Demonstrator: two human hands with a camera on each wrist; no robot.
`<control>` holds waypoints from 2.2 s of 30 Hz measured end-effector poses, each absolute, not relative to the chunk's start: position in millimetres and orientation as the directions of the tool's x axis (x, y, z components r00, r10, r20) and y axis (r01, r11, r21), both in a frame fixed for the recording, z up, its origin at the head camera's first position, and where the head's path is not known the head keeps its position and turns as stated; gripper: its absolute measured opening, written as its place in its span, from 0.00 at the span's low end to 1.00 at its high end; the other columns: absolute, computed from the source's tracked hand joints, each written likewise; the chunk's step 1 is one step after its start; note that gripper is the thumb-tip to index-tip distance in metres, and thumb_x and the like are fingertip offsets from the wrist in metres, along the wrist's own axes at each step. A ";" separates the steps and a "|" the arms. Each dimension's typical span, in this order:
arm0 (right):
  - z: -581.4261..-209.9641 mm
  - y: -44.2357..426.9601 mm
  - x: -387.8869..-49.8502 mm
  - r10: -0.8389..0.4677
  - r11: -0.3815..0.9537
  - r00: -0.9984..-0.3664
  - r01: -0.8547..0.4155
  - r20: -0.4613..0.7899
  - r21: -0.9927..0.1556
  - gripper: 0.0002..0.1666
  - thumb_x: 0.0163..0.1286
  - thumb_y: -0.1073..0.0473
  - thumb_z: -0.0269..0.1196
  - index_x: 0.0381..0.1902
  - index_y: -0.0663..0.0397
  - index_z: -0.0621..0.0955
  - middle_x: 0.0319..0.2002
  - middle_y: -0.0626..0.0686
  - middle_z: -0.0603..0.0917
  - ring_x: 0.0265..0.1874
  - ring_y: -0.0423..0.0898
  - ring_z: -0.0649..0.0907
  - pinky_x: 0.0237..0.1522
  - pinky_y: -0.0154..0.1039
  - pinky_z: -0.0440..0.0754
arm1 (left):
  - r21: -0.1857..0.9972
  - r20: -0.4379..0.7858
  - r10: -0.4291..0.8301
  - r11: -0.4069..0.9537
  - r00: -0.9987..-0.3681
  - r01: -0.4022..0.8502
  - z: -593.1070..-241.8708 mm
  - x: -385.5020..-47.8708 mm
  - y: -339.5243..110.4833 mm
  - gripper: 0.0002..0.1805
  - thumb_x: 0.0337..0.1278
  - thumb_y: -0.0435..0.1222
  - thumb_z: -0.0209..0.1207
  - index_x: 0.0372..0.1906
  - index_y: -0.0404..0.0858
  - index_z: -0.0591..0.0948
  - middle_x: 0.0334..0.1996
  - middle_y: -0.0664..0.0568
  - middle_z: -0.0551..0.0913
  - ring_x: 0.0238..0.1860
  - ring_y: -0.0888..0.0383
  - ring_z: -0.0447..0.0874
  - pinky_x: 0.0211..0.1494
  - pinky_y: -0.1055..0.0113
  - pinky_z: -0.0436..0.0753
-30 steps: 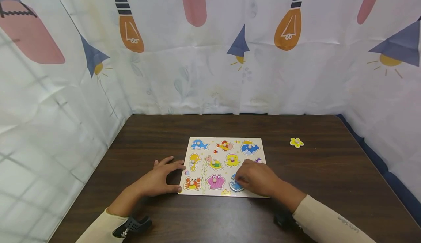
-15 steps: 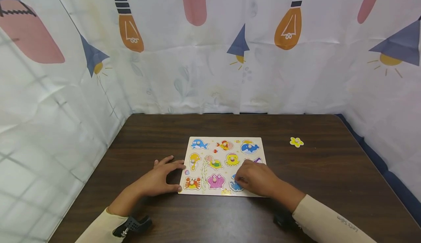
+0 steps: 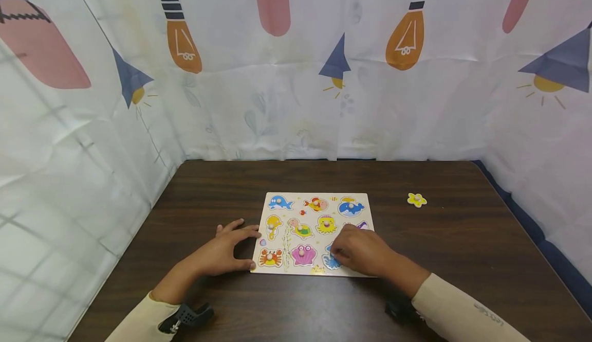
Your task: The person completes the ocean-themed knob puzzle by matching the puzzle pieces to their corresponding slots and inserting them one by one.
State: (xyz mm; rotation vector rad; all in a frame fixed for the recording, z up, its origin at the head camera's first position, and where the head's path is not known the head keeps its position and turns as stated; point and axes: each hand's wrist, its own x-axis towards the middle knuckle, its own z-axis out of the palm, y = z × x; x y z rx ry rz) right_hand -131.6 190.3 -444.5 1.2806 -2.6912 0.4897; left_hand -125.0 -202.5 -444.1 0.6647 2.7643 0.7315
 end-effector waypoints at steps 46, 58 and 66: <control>-431.3 293.0 -167.8 -0.385 0.870 -0.905 -0.421 0.181 -0.255 0.16 0.64 0.58 0.74 0.49 0.54 0.88 0.46 0.55 0.86 0.49 0.58 0.83 0.43 0.59 0.83 | 0.515 -0.076 0.472 0.773 -0.878 0.371 -444.8 -124.3 -202.8 0.37 0.50 0.51 0.76 0.68 0.52 0.78 0.74 0.58 0.70 0.79 0.38 0.49 0.69 0.24 0.37; -434.6 316.6 -180.0 -0.322 0.908 -0.939 -0.342 0.119 -0.243 0.18 0.68 0.56 0.70 0.53 0.56 0.86 0.53 0.65 0.83 0.56 0.66 0.80 0.44 0.63 0.82 | 0.517 -0.076 0.472 0.772 -0.878 0.370 -446.2 -125.3 -202.0 0.37 0.50 0.52 0.76 0.67 0.52 0.78 0.73 0.58 0.70 0.79 0.38 0.49 0.69 0.23 0.37; -435.5 325.0 -185.5 -0.303 0.919 -0.945 -0.324 0.123 -0.225 0.18 0.69 0.56 0.70 0.53 0.58 0.86 0.55 0.68 0.83 0.55 0.68 0.79 0.41 0.63 0.82 | 0.512 -0.076 0.469 0.776 -0.880 0.369 -446.1 -125.0 -202.6 0.37 0.50 0.51 0.76 0.67 0.53 0.78 0.73 0.58 0.70 0.79 0.39 0.49 0.69 0.24 0.37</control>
